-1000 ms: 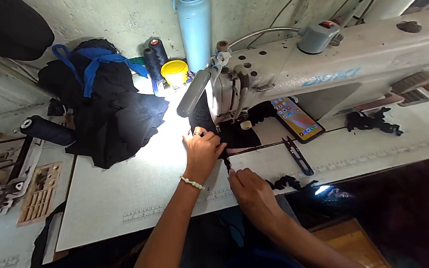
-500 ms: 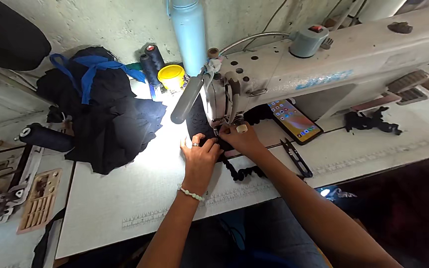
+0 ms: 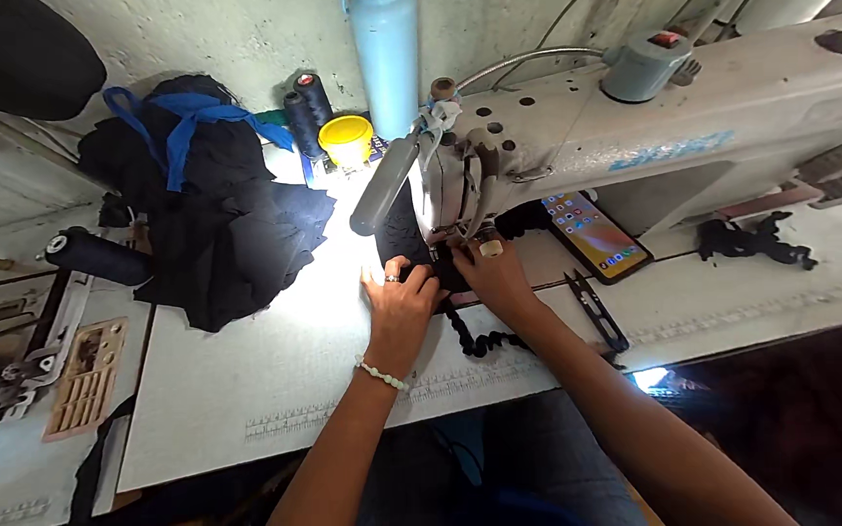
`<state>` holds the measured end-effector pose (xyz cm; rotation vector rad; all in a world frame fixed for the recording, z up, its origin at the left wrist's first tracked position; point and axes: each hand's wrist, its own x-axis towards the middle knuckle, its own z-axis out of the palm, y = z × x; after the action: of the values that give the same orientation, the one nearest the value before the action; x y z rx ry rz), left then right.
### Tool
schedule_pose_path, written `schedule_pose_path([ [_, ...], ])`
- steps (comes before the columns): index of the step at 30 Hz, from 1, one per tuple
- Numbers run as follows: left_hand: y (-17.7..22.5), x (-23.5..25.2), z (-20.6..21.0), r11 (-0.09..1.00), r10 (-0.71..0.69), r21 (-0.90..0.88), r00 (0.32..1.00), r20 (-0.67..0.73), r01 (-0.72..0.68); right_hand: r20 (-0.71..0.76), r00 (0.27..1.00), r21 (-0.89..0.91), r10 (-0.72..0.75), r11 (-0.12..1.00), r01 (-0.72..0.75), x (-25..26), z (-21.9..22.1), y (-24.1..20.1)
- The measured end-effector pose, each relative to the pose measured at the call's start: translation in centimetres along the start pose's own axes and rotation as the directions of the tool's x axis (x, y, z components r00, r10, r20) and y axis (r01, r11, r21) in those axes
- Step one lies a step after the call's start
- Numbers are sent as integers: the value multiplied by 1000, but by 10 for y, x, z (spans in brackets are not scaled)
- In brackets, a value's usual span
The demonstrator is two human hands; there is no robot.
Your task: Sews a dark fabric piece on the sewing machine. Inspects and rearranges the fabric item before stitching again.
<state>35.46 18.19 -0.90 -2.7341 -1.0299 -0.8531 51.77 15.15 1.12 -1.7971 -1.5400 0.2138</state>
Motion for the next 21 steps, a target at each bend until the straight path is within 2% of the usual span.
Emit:
schedule_pose_path([
  [1, 0, 0, 0, 1000, 5, -3, 1000, -2, -5, -42, 987, -15, -155, 988, 154, -7, 2, 7],
  [3, 0, -1, 0, 1000, 17, -14, 1000, -2, -17, 5, 932, -26, -361, 932, 361, -22, 4, 19],
  [6, -2, -2, -1, 999, 46, 2, 999, 4, -46, 74, 870, -90, -488, 865, 493, -34, 4, 32],
  [8, -2, -1, -3, 998, 66, 7, 998, -2, -66, 67, 835, -146, -546, 823, 550, -37, 3, 32],
  [11, -3, 1, -3, 997, 76, 4, 997, 10, -76, 44, 810, -167, -585, 795, 583, -38, 2, 29],
  [16, -3, -2, -2, 999, 45, 12, 999, 17, -45, 113, 819, -285, -562, 772, 569, -41, 2, 24],
  [21, 2, -6, -3, 1000, 5, 8, 1000, 20, -6, 205, 775, -320, -597, 708, 630, -40, -5, 19],
])
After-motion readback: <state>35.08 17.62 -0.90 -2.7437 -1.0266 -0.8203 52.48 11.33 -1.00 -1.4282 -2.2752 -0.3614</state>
